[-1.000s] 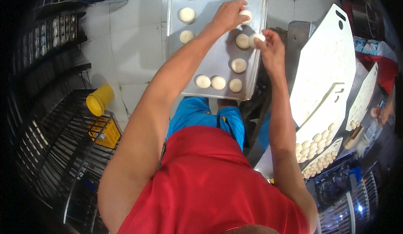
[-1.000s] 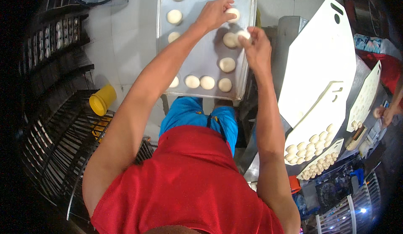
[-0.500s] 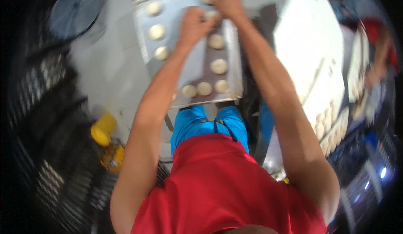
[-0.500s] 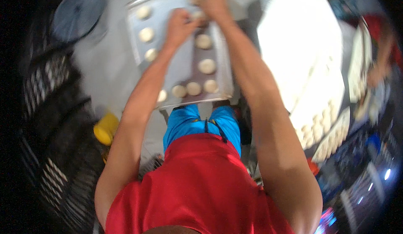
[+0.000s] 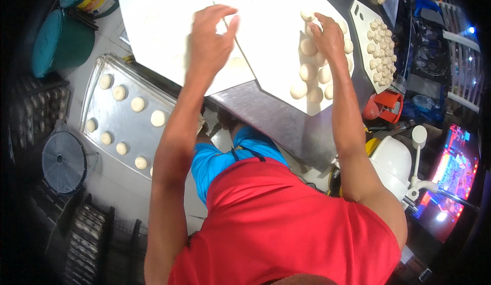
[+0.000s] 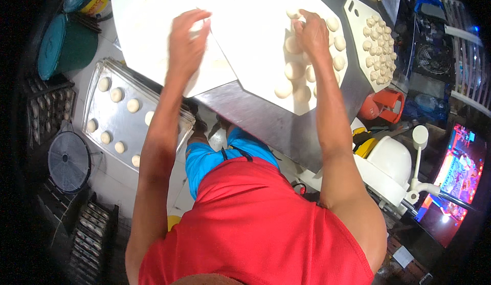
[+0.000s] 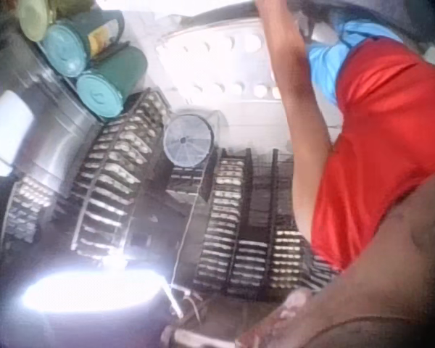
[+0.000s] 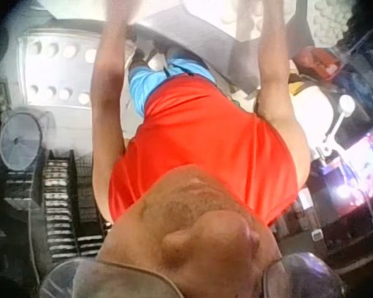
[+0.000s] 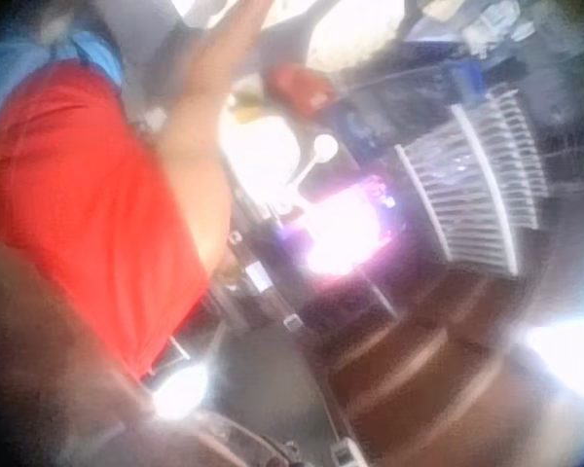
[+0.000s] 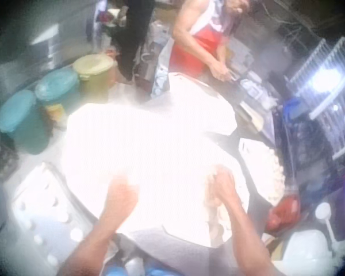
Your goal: The person places dough balls onto a metal tray, carries a board of smaller dough pieces to a divider machine, operates the machine using a lever, and then places the resulting round dough pieces onto a tray before sliding it into a rack.
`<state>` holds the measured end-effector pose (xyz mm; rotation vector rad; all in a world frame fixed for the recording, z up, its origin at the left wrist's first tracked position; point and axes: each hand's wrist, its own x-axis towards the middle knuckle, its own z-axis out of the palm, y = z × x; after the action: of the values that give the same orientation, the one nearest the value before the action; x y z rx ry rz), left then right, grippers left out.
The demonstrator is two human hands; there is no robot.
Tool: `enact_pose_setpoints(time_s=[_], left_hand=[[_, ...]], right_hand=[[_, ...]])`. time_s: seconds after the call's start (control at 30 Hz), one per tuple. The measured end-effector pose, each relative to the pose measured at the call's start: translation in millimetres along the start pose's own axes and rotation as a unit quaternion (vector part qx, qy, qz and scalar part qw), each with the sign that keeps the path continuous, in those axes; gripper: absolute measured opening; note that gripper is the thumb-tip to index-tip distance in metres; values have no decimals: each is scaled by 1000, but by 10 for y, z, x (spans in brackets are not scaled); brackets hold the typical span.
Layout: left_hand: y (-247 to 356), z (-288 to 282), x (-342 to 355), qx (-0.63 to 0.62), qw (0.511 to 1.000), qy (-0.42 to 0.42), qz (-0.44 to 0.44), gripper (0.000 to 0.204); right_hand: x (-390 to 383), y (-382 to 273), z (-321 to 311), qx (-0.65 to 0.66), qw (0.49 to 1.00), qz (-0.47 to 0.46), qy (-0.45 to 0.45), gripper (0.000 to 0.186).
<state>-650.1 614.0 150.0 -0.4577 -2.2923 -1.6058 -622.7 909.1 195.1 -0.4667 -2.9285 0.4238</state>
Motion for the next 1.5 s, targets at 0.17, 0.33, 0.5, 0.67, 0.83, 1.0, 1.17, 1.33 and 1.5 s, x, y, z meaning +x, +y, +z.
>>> enact_pose_setpoints(time_s=[0.17,0.33,0.5,0.67,0.83,1.0,1.17,1.33,1.5], left_hand=[[399,1562,549,161,967,-198,-10,36],[485,2205,674,192,941,-278,-3,42],[569,1998,442,-147,954,-227,-131,48],[626,1624,212,-65,912,-328,-236,37],[631,1785,31,106,915,-372,-113,47],[706,1164,-413,-38,969,-201,-141,42],[669,-175,-1122,-18,995,15,-98,40],[-78,-1964,-2259,102,884,145,-432,43],[-809,-2382,-2934,205,825,59,-524,44]], right_hand=[[69,610,28,61,994,-8,-89,44],[83,868,-186,532,834,142,-47,39],[523,1479,-388,587,789,162,-77,35],[832,1677,-19,161,979,-33,-122,37],[806,1697,157,141,977,48,-155,44],[552,1222,-23,253,956,-106,-102,36],[-19,364,-416,265,955,-57,-118,33],[-695,-972,-126,293,904,-213,-230,31],[-1448,-2180,489,282,829,-286,-389,32]])
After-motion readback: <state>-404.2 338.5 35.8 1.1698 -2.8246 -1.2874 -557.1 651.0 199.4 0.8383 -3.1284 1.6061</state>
